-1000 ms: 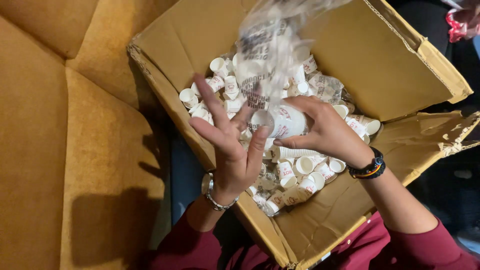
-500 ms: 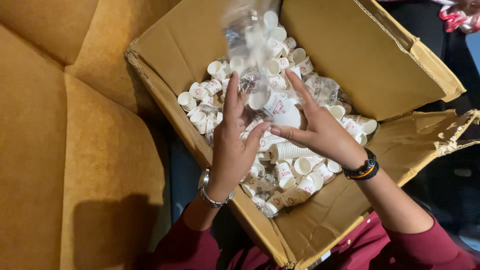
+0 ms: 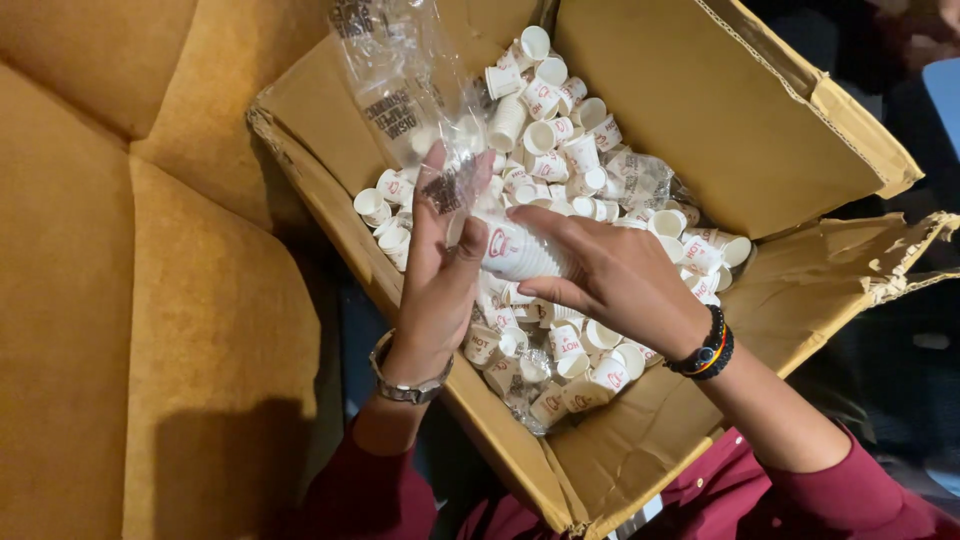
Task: Packing stacks of small paper cups into a large cardboard box.
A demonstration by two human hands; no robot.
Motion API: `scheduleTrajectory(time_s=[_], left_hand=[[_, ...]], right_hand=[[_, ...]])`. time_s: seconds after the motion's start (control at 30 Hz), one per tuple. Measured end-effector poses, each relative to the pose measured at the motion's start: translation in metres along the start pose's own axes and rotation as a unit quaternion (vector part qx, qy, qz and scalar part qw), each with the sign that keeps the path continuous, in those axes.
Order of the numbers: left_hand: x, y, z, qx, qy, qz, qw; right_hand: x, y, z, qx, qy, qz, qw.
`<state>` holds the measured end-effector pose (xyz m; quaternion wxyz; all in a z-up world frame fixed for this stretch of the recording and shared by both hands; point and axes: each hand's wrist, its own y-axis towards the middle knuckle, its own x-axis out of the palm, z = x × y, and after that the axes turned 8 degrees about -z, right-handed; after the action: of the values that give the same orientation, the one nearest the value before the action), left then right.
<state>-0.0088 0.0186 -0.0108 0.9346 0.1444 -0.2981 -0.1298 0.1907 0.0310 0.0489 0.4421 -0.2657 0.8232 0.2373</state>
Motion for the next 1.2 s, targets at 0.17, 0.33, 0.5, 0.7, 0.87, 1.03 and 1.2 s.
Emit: scheduleTrajectory(time_s=[0.17,0.33,0.5,0.7,0.87,1.03,1.2], left_hand=[[0.022,0.006,-0.002,-0.029,-0.073,0.018,0.997],[0.036,0.004,-0.009,-0.029,-0.032,0.039,0.998],[0.010,0.017,-0.003,-0.135,-0.114,-0.047,0.983],[0.031,0.030,-0.012,-0.062,-0.119,0.068,0.989],[0.044,0.026,-0.019,-0.043,-0.088,0.112,0.989],[0.050,0.022,-0.025,-0.047,-0.078,0.100,0.991],[0.043,0.012,-0.042,-0.052,-0.058,0.052,0.996]], right_hand=[[0.003,-0.001,-0.003,0.036,0.017,0.026,0.999],[0.002,-0.001,-0.002,0.201,0.125,-0.030,0.971],[0.005,-0.006,0.021,0.082,0.206,0.017,0.975],[0.012,-0.004,0.016,0.164,0.219,0.012,0.962],[0.015,-0.005,0.016,0.061,0.258,0.098,0.959],[0.008,-0.002,-0.016,0.156,-0.016,0.123,0.980],[0.006,-0.002,-0.004,0.116,0.089,0.132,0.980]])
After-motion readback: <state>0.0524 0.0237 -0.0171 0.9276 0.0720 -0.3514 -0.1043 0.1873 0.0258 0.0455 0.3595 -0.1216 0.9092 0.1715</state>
